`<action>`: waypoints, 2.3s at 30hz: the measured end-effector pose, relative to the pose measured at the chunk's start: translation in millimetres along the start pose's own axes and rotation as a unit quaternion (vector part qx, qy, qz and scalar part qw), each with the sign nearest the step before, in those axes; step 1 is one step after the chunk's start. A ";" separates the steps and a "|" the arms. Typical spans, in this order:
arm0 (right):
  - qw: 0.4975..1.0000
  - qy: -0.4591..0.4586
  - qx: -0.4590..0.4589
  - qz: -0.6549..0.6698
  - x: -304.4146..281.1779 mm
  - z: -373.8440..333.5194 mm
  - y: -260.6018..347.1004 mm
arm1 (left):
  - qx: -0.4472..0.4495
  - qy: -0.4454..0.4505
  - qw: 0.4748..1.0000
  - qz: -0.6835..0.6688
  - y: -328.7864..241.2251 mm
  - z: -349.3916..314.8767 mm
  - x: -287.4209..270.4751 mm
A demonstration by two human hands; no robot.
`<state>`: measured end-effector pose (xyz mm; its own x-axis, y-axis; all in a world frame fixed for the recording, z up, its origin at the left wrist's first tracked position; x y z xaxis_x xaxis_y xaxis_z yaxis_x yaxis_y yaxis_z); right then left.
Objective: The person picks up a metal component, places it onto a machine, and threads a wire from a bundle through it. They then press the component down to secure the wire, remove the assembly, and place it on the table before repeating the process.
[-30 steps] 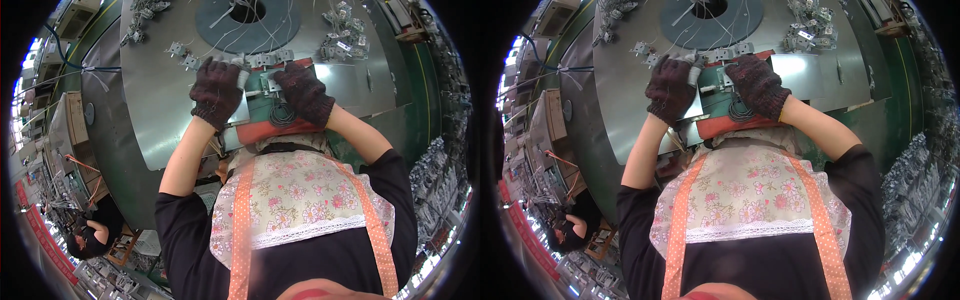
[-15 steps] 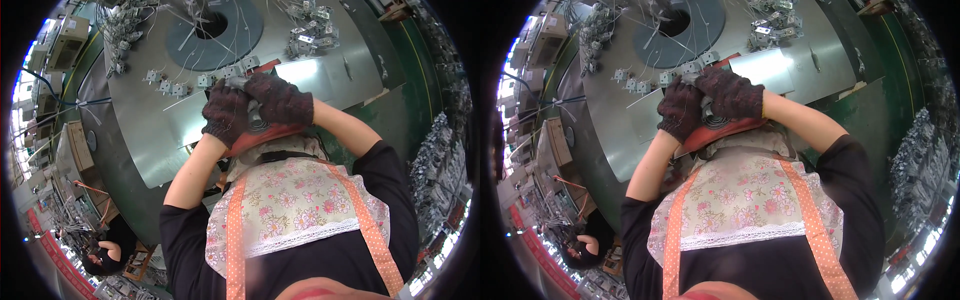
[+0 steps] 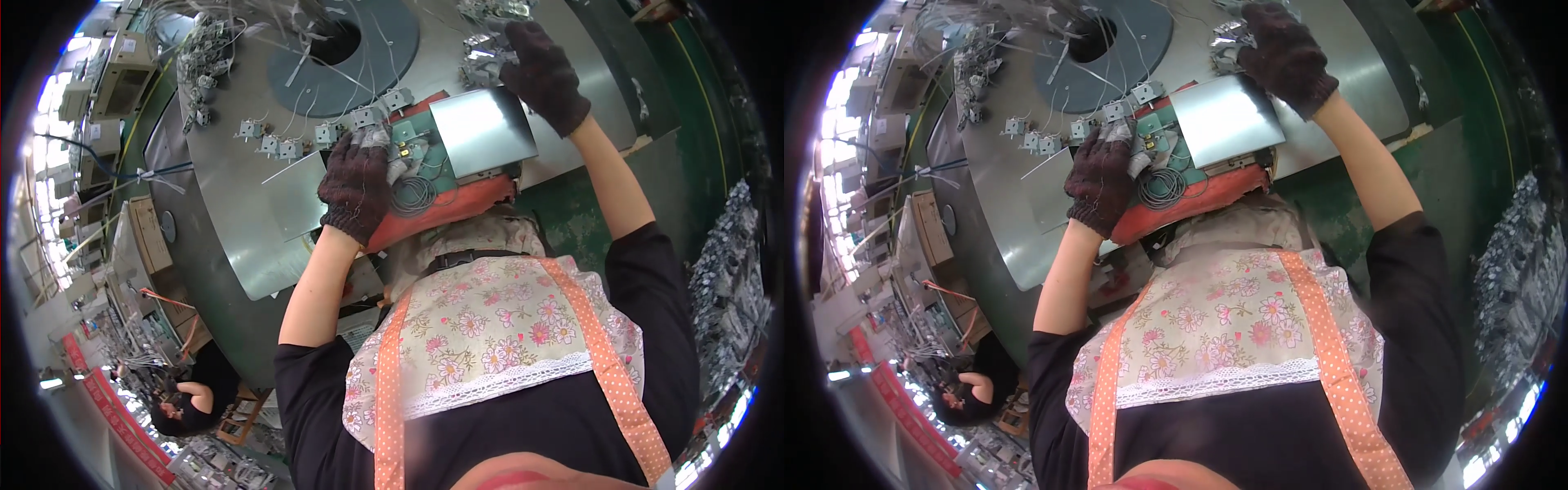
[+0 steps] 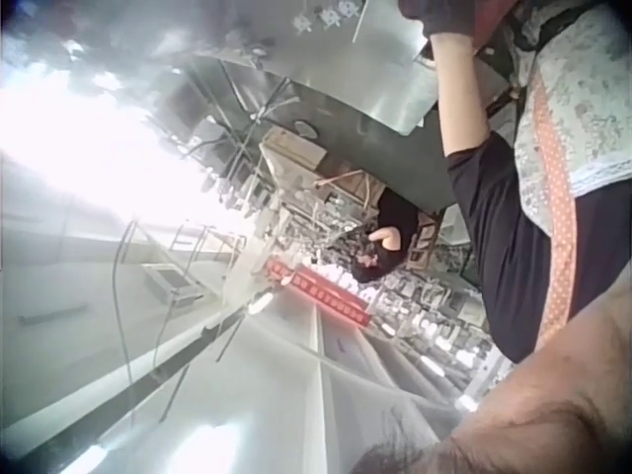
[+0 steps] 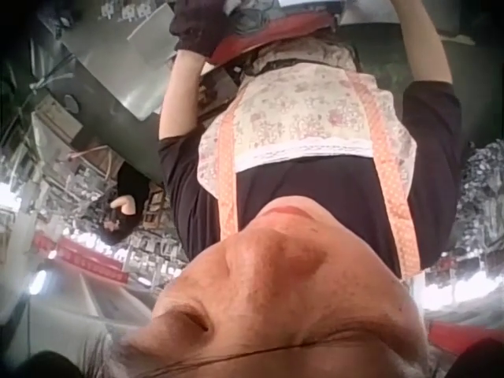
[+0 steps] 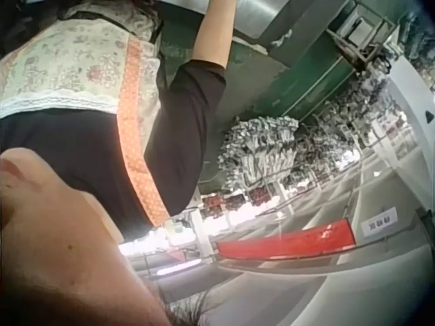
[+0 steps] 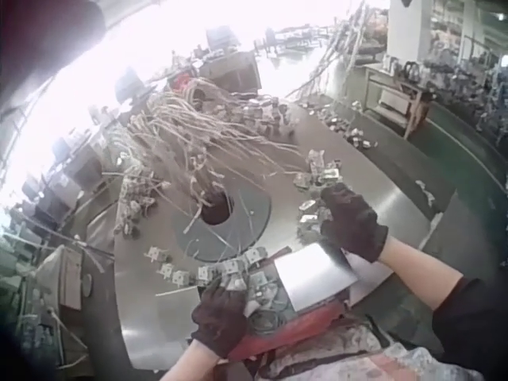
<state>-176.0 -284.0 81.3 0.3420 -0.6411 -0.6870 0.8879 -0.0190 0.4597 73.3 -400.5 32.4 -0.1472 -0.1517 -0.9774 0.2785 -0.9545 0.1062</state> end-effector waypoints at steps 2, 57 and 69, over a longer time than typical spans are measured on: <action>0.999 0.004 -0.032 0.024 8.8 -4.4 -10.9 | -0.005 0.000 1.000 -0.011 1.3 1.2 -0.4; 0.845 -0.044 0.193 0.496 -8.5 -11.2 121.3 | -0.062 0.243 0.955 -0.157 37.9 111.9 47.4; 0.759 -0.064 0.241 0.601 -8.7 -22.2 118.0 | -0.086 0.392 0.915 0.029 91.9 87.4 35.8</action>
<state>-67.4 -263.7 129.1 0.7563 -0.4854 0.4386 -0.2695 0.3798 0.8850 10.7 -516.1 23.2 0.5809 0.0948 -0.8084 0.4202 -0.8855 0.1981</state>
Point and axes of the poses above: each hand's wrist, its own z-axis towards the middle knuckle, its own x-axis out of the palm, y = z × x, the point moved 8 cm from there along z, towards the middle knuckle, and after that the axes turned 14 degrees about z, right-handed, at the moved point
